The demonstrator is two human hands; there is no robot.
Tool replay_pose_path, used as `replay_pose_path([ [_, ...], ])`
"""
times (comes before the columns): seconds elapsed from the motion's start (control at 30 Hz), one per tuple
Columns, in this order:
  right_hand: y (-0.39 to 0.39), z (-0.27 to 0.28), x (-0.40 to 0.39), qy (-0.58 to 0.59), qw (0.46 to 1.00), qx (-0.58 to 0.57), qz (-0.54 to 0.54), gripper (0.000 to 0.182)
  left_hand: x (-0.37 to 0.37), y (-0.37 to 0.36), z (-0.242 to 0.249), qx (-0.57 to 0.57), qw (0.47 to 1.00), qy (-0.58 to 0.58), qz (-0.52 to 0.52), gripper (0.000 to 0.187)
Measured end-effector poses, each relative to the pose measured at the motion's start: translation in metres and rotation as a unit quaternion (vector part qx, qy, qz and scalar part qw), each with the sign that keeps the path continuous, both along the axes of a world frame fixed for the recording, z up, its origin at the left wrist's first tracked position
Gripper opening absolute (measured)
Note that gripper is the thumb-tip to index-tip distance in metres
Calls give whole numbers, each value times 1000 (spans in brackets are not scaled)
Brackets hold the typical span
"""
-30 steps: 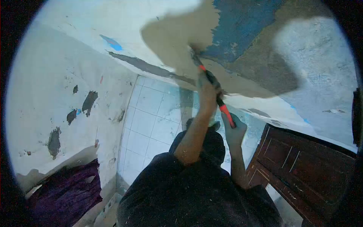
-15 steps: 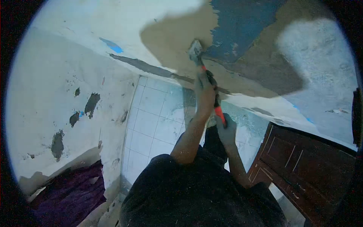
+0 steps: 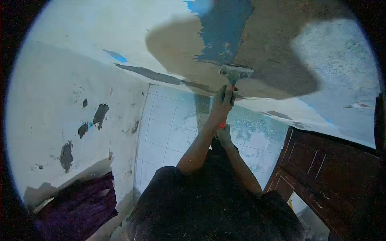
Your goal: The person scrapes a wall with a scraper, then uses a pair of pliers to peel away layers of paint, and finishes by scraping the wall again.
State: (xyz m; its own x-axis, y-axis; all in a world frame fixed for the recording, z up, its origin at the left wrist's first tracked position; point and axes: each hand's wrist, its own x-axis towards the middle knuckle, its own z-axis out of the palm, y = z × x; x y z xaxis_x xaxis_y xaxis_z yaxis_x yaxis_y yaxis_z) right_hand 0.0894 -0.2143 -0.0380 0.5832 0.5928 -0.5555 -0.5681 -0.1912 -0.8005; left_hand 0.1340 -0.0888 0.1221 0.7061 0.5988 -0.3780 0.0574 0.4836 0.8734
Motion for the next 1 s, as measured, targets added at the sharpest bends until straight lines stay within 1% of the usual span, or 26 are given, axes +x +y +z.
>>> replay_pose_path([
  [0.03, 6, 8, 3, 7, 1000, 7, 0, 19, 1, 1, 6, 11, 1000, -1, 2, 32],
  [0.07, 4, 17, 5, 37, 998, 57, -3, 14, 2, -1, -4, 111, 994, 6, 17, 45],
  [0.1, 4, -10, 1, 36, 997, 62, -6, 14, 1, 0, -11, 115, 993, 4, 14, 45],
  [0.13, 4, -64, -5, -84, 996, 20, -17, 15, 0, 2, -16, 85, 996, -3, 0, 45],
  [0.17, 4, -93, -6, -202, 979, -26, -29, 16, 1, 3, -25, 54, 998, -11, -14, 45],
  [0.2, 1, -52, -2, 41, 998, 37, -31, 16, 1, 2, -40, 48, 999, -16, -15, 45],
  [0.23, 0, -43, -7, 43, 998, 33, -35, 16, 0, -1, -35, 44, 999, -14, -19, 45],
  [0.3, 5, -29, -14, 65, 989, 105, -75, 13, -1, -2, -14, 42, 999, 18, 8, 36],
  [0.33, 16, 2, -5, -1, 997, 61, -50, 15, 1, 2, -9, 45, 999, 4, 0, 36],
  [0.37, 21, 11, 0, -4, 997, 59, -52, 15, 3, 4, 10, 42, 999, 1, -2, 36],
  [0.43, 28, 21, -1, -15, 990, 96, -105, 16, 2, 9, 54, 67, 996, -43, -28, 35],
  [0.47, 30, 27, -5, -67, 985, 112, -110, 19, 6, 7, 35, 81, 995, -62, -1, 35],
  [0.5, 29, 17, -8, -70, 984, 113, -116, 19, 4, 7, 25, 81, 995, -65, -7, 35],
  [0.57, 16, -47, -12, 119, 969, 158, -146, 23, 3, 6, 5, 36, 998, -36, -33, 40],
  [0.6, -1, -81, -9, -69, 997, 18, -18, 26, 4, 5, -18, 44, 998, -46, -30, 39],
  [0.63, -1, -81, -11, -69, 997, 15, -17, 26, 3, 6, -15, 41, 998, -46, -29, 39],
  [0.7, -1, -80, -17, -285, 958, -38, -10, 27, -2, 9, -9, 29, 997, -55, -43, 38],
  [0.73, 20, 13, -25, -198, 979, -17, -49, 18, 0, 8, 4, 16, 998, -47, -26, 38],
  [0.77, 22, 19, -23, -193, 980, -24, -47, 18, -2, 9, 15, 9, 999, -42, -26, 38],
  [0.8, 26, 20, -18, -231, 972, -41, -26, 18, -1, 12, 24, 16, 999, -46, -25, 38],
  [0.83, 28, 19, -14, -270, 961, -56, -6, 19, 0, 15, 29, 24, 998, -52, -26, 38],
  [0.87, 24, -1, -18, -180, 982, -20, -46, 15, -1, 14, 18, 24, 998, -54, -31, 38],
  [0.9, 15, -34, -19, -185, 981, -19, -51, 15, 0, 11, -5, 22, 999, -24, -40, 39],
  [0.93, 4, -68, -20, -210, 973, -95, -8, 17, 0, 8, -16, 18, 999, 8, -48, 40],
  [0.97, -6, -86, -23, -230, 957, -172, 37, 18, -1, 6, -14, 16, 999, 7, -49, 40],
  [1.0, 2, -88, -28, -242, 960, -125, -61, 21, 1, 7, -9, 1, 999, -5, -40, 40],
])
